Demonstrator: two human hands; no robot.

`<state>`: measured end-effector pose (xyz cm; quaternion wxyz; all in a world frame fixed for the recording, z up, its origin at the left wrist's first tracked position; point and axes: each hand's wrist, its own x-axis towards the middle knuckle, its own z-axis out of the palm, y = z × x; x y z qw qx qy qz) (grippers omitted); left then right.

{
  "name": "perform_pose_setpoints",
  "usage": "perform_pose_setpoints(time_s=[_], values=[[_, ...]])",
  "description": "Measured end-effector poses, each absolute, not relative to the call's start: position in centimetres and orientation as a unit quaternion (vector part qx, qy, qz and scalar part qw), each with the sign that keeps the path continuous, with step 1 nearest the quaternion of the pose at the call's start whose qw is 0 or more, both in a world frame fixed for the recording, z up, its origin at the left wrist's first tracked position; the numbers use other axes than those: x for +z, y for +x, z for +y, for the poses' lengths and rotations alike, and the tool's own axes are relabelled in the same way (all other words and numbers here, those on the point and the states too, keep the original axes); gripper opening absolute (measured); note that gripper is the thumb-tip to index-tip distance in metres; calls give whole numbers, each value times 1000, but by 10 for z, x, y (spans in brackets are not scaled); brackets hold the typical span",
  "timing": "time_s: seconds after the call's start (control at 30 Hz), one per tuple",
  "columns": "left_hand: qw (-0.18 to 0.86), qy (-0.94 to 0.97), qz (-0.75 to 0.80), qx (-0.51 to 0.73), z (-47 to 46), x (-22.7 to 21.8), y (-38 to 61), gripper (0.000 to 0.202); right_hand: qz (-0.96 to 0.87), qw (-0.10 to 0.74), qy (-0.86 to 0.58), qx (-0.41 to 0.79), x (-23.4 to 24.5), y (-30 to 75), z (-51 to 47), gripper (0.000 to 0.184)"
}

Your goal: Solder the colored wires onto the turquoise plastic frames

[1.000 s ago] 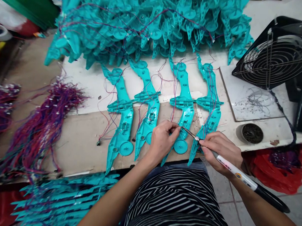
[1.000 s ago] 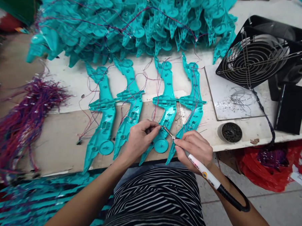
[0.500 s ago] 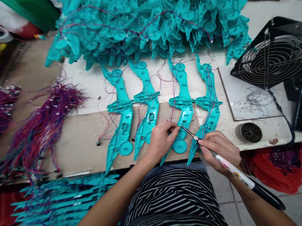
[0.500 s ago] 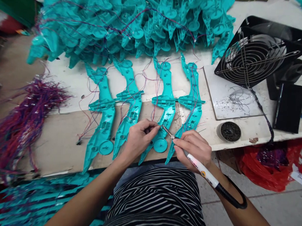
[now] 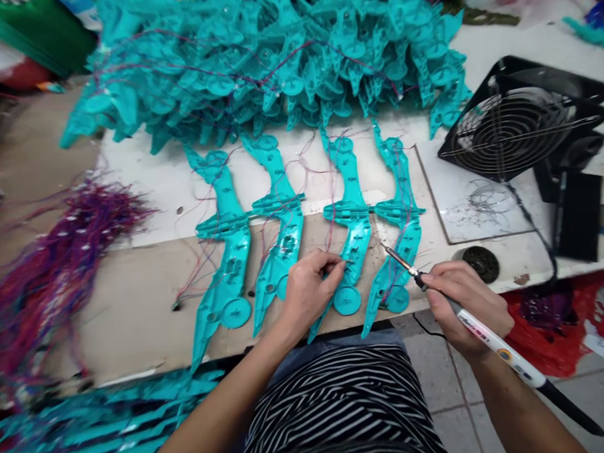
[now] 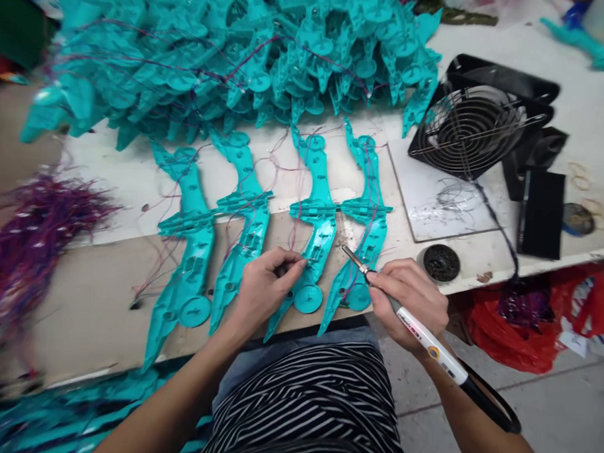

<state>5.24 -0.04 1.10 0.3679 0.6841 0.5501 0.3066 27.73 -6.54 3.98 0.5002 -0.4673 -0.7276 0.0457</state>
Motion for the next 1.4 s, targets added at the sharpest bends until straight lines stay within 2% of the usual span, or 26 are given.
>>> perform_pose_setpoints(time_s=[0.17,0.33,0.87,1.17,1.4], values=[[356,682,569,292,1,14,53,20,-659,508,-553,-40,43,320,-76,28],[353,677,580,283,2,14,54,23,-540,495,-668,-131,34,377,-85,13],[353,667,600,266,2,18,56,24,-502,476,-715,-98,5,409,-76,17],[353,631,626,293,4,18,54,38,-449,489,-745,-68,4,406,-74,26],[309,694,590,272,21,19,56,29,-441,502,-738,-93,9,407,-79,22]])
